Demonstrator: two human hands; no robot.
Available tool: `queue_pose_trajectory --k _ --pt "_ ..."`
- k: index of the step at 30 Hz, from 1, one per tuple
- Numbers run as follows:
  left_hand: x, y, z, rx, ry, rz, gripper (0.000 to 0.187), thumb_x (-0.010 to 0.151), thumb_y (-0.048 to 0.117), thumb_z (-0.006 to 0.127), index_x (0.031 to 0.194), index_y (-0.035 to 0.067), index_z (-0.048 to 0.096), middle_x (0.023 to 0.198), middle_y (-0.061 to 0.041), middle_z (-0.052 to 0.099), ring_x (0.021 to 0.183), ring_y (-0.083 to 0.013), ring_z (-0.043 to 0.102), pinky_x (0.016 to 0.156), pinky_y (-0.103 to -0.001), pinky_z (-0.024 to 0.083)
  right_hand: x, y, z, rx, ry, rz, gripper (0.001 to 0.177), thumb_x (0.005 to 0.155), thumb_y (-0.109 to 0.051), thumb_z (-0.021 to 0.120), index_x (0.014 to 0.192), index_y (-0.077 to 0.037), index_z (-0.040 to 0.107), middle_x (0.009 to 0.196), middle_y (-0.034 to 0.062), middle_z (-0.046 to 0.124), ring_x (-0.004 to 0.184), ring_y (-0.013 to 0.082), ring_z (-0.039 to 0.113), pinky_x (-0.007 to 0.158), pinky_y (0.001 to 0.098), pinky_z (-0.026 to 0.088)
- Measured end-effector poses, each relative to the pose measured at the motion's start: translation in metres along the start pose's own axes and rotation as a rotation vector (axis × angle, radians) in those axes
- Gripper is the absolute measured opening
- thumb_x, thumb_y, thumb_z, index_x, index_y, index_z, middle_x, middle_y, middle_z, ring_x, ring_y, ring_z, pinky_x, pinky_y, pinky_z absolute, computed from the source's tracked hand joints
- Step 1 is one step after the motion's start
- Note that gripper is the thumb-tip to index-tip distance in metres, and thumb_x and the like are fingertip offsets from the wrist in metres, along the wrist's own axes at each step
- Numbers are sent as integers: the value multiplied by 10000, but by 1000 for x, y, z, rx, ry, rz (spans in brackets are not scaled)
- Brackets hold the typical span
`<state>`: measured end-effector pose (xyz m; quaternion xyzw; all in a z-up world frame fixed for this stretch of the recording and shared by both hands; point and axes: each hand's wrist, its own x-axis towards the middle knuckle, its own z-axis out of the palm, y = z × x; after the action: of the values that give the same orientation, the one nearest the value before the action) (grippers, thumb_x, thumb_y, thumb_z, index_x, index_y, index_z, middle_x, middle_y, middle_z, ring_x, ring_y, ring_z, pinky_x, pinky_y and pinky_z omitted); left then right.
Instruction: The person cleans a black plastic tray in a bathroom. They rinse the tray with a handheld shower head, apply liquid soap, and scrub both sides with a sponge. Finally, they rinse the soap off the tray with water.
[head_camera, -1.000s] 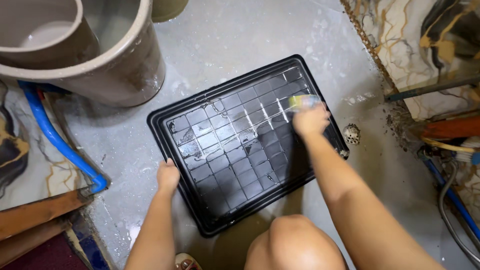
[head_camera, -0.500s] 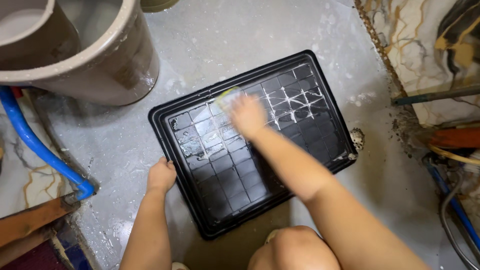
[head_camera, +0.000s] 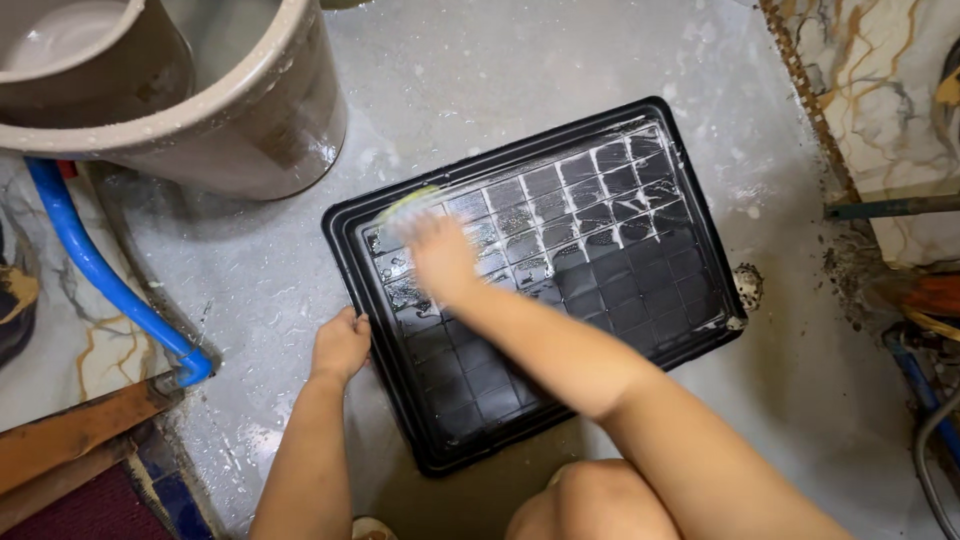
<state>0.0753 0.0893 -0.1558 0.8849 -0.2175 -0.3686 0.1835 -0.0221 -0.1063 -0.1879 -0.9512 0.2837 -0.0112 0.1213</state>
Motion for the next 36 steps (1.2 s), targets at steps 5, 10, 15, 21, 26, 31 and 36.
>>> queue_pose_trajectory --k 5,10,15,21,26,31,36 --pt "-5 7 -1 -80 19 -31 261 993 243 575 944 -5 641 699 -176 711 519 -264 690 594 -409 562 -4 -40 -53 233 290 -433 329 675 -187 697 993 -184 781 1174 138 690 944 374 600 746 490 517" --pt "-7 10 -1 -139 16 -83 279 998 239 583 916 -20 646 684 -153 702 496 -231 673 567 -390 556 11 96 -70 -101 318 -219 375 869 -188 624 1217 -96 730 1304 95 687 1242 231 592 1065 471 461" --pt "-6 12 1 -163 43 -90 219 981 235 581 925 40 663 671 -145 700 493 -229 670 558 -384 552 -16 272 -119 -38 164 675 411 937 -386 573 1278 -180 674 1403 176 556 1196 481 471 929 679 369" --pt "-3 7 10 -80 98 -74 314 1005 257 589 849 -13 621 667 -191 693 507 -278 683 574 -410 539 -66 416 -93 226 71 936 545 1089 -461 468 1579 -223 483 1487 230 575 1405 412 508 1215 531 369" --pt "1 7 9 -118 86 -114 336 1004 269 580 837 -22 606 678 -208 689 513 -298 691 562 -429 552 -227 380 -38 67 265 861 575 1011 -403 514 1551 -208 489 1551 239 463 1398 433 459 1155 541 339" --pt "3 13 12 -74 85 -22 306 1001 262 578 856 -4 623 688 -205 689 510 -305 686 570 -426 548 -321 292 -28 -279 40 1132 629 952 -395 572 1506 -97 553 1335 404 538 1137 524 568 987 610 435" --pt "5 16 15 -117 100 -57 297 999 269 571 889 5 648 702 -210 706 520 -304 694 559 -420 550 -239 156 -30 12 270 704 438 824 -354 597 1111 -43 713 1079 289 656 970 482 629 850 564 537"
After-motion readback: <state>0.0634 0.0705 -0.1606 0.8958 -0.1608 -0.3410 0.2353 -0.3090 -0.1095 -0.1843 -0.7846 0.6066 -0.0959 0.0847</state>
